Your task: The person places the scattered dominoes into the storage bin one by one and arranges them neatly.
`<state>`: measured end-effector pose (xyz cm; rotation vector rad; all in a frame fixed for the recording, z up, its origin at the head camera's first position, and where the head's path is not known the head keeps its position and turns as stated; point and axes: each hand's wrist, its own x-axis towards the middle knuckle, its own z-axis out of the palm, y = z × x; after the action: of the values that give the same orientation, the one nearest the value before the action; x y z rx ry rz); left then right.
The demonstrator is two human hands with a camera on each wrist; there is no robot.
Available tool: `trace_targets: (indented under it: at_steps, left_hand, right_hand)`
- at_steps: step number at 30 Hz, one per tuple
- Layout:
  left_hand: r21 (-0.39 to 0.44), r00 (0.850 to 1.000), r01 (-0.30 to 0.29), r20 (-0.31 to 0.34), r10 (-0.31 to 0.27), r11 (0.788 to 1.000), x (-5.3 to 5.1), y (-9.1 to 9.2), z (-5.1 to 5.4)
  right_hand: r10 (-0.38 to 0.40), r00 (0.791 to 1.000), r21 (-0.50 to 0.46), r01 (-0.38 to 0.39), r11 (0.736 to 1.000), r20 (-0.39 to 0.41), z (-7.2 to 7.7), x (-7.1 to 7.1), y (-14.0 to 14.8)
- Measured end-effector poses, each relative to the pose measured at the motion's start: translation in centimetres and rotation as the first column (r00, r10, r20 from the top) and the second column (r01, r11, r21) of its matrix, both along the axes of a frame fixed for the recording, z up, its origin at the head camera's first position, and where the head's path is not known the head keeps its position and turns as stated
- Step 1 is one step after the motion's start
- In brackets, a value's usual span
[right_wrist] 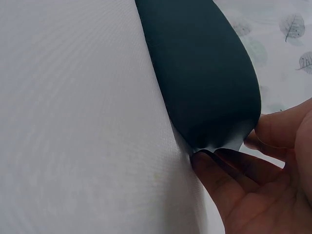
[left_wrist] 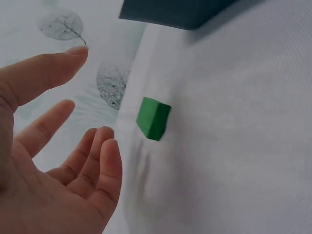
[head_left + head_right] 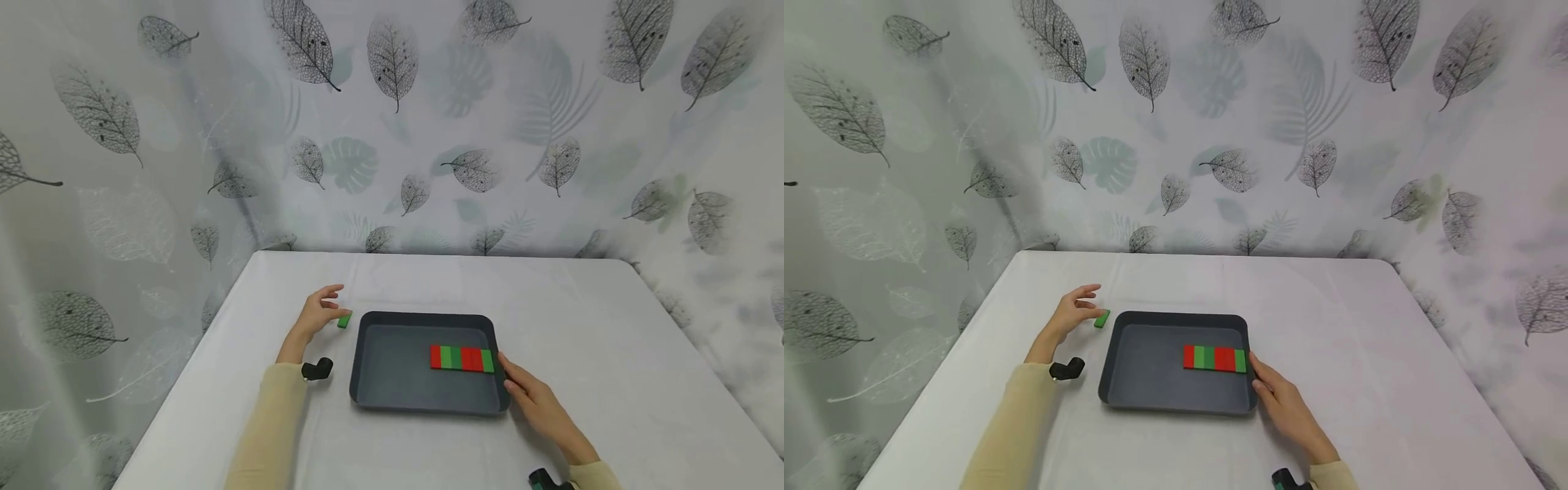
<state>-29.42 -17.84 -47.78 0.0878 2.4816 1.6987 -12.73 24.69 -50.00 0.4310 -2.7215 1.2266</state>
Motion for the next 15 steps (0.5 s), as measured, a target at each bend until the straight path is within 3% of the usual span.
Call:
trace_targets:
  at_steps: [2,5,7,9,12,15]
  left_hand:
    - [-0.004,0.999,0.026,0.039,-0.026,1.000,0.3,-0.1,0.0]
    - [-0.014,0.998,0.042,0.056,-0.041,0.999,0.3,-0.3,-0.8]
    - [-0.028,0.998,0.049,0.043,-0.048,0.998,0.3,-0.5,-1.2]
    - [-0.038,0.999,0.051,0.008,-0.050,0.998,-0.1,-0.8,-2.3]
    - [-0.063,0.997,0.057,-0.055,-0.061,0.996,0.0,-0.9,-2.6]
    - [-0.095,0.996,0.053,-0.065,-0.059,0.994,0.0,-0.9,-2.8]
  right_hand:
    - [0.000,1.000,0.000,0.000,1.000,-0.005,-0.1,0.1,-0.1]
    - [-0.001,1.000,0.001,0.001,1.000,-0.010,-0.2,0.1,-0.2]
    - [-0.001,1.000,0.000,0.001,1.000,-0.016,-0.1,0.1,-0.2]
    - [0.002,1.000,0.000,-0.002,1.000,-0.021,0.0,0.1,-0.1]
    - [0.004,1.000,-0.003,-0.004,1.000,-0.020,0.1,0.0,-0.1]
    - [0.007,1.000,-0.005,-0.007,1.000,-0.006,0.0,0.0,0.0]
